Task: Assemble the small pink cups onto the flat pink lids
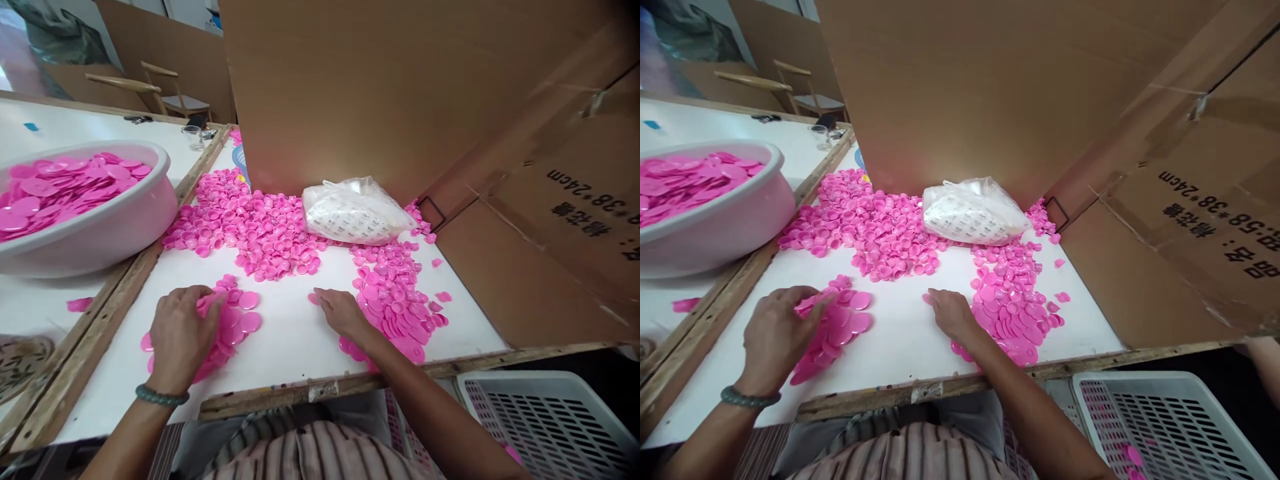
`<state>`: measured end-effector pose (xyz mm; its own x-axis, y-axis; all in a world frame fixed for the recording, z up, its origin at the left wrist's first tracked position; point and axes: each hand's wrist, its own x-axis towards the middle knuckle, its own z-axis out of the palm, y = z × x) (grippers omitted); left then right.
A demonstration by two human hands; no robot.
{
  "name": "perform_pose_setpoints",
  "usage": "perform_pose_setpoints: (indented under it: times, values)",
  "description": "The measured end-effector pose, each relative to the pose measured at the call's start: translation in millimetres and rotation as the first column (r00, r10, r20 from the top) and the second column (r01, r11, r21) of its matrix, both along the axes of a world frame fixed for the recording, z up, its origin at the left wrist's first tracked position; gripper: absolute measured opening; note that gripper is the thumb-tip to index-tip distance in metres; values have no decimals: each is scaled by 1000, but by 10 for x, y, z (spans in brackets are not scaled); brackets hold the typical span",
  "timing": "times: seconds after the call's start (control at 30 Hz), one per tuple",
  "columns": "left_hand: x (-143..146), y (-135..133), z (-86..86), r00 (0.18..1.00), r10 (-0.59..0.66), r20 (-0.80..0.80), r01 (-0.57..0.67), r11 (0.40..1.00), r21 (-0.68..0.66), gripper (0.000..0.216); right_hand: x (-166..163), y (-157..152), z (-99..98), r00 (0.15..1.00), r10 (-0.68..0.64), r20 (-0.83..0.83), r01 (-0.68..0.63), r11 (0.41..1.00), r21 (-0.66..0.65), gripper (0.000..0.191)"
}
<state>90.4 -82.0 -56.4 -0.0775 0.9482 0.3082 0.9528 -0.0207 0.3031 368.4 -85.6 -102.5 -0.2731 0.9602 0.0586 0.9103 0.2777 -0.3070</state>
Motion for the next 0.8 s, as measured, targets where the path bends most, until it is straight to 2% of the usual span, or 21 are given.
perform_pose_setpoints:
  times: [0.1,0.17,0.27,0.37,0.47,0.57,0.63,0.7,0.8]
  values:
    - [208,-36,-48,991,-132,-14,133,981,140,26,213,46,40,993,-115,-33,118,990,78,30]
    - [410,-44,-85,960,-276,52,267,954,137,21,406,82,66,975,-224,-1,221,963,157,31]
    - [757,-7,-173,891,-432,140,425,902,76,17,656,136,72,941,-327,91,315,941,127,28]
    - [1079,97,-286,827,-542,148,547,837,10,20,727,156,48,949,-290,126,289,957,30,22]
    - [1291,223,-398,747,-651,135,662,747,-63,16,609,132,31,973,-205,106,207,978,-3,21]
    - [1339,292,-502,716,-671,192,696,706,-128,9,417,110,19,995,-99,-18,99,995,-2,27]
    - [1290,286,-552,738,-632,235,670,728,-144,12,307,117,-3,986,-41,-161,44,999,13,33]
    - [1218,252,-573,763,-592,259,638,755,-151,14,229,141,-39,954,-31,-298,44,998,37,32]
    - [1163,204,-555,773,-575,269,620,775,-124,21,169,184,-86,922,-42,-386,78,994,78,24]
